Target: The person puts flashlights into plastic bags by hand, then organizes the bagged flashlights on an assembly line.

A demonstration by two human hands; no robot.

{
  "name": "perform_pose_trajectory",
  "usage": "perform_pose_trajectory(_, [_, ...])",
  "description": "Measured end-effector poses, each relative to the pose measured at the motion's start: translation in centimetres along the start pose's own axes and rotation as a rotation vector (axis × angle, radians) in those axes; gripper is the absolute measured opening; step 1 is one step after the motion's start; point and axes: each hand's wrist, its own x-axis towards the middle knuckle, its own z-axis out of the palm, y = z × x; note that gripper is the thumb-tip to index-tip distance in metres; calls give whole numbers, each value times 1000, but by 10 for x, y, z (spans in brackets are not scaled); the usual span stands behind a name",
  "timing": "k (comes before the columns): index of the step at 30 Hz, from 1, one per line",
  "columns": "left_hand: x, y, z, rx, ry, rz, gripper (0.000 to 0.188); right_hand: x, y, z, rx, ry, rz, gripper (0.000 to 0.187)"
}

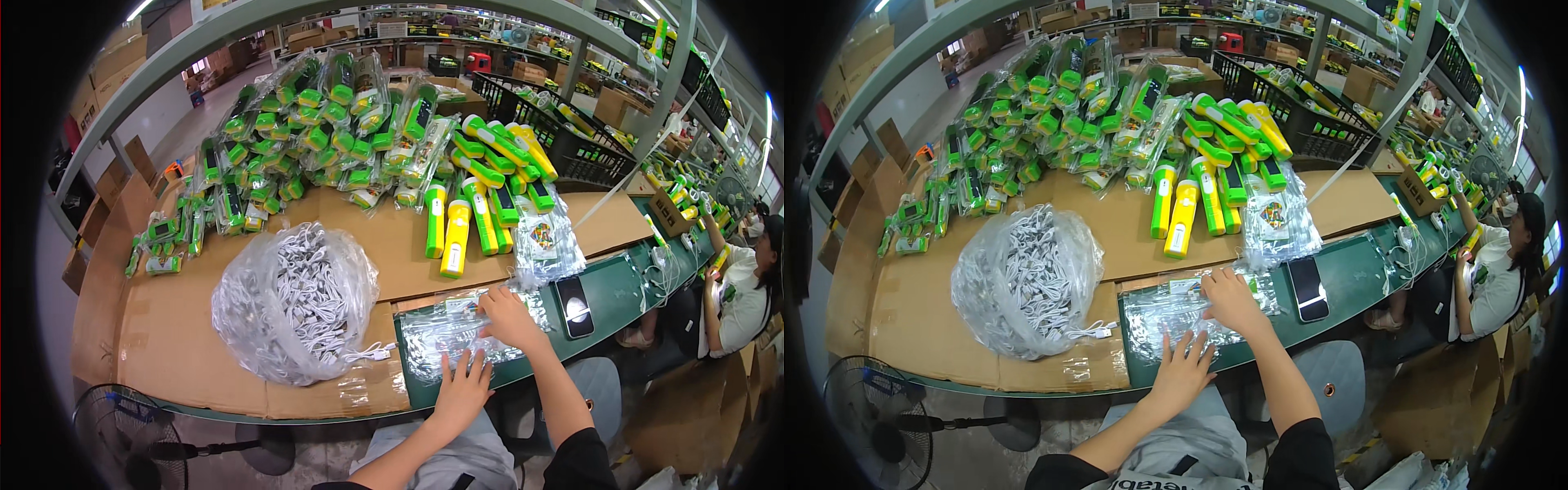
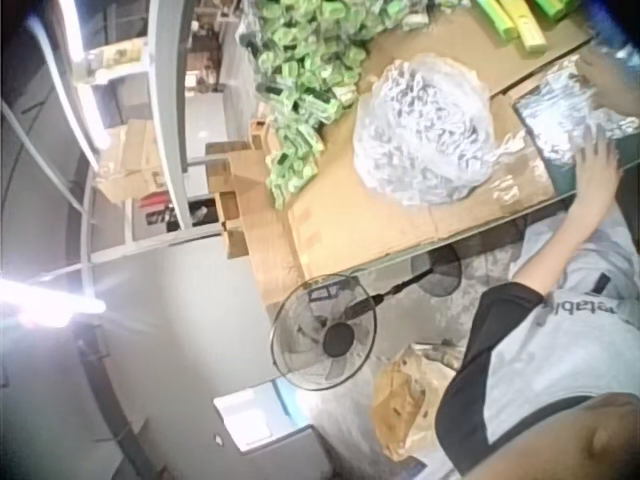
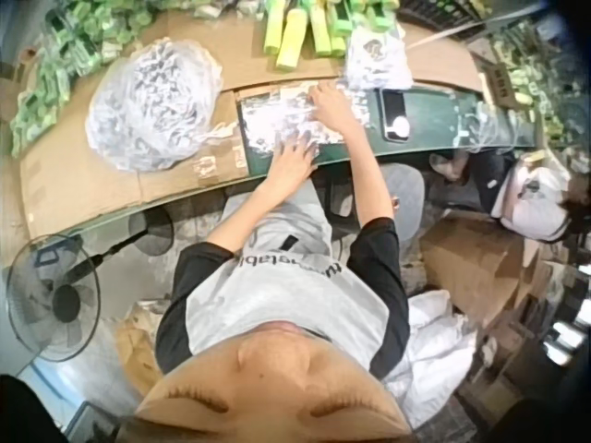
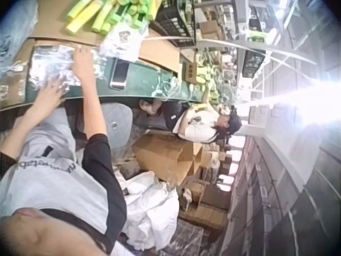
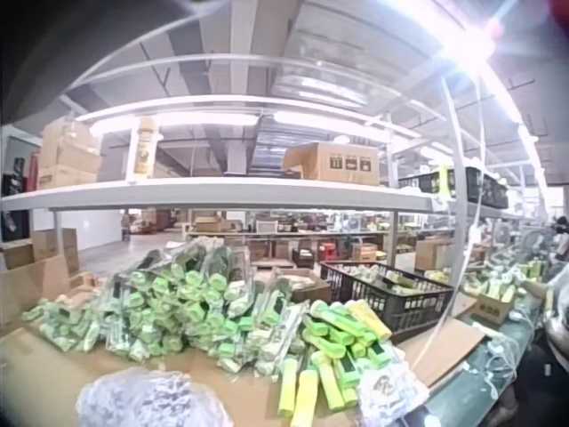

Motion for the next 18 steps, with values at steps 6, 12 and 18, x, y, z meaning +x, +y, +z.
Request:
perform_pose_trajectory(6, [2, 5, -1, 48, 9, -12, 58, 7, 7, 0, 144, -45, -39, 49])
perform_pose_trajectory(12, [1, 6, 3, 41, 15, -24, 58, 1, -2, -1, 103, 11, -37, 42])
perform_pose_trajectory(18, [0, 8, 4, 50, 3, -35, 58, -2, -10, -1, 86, 116, -48, 35])
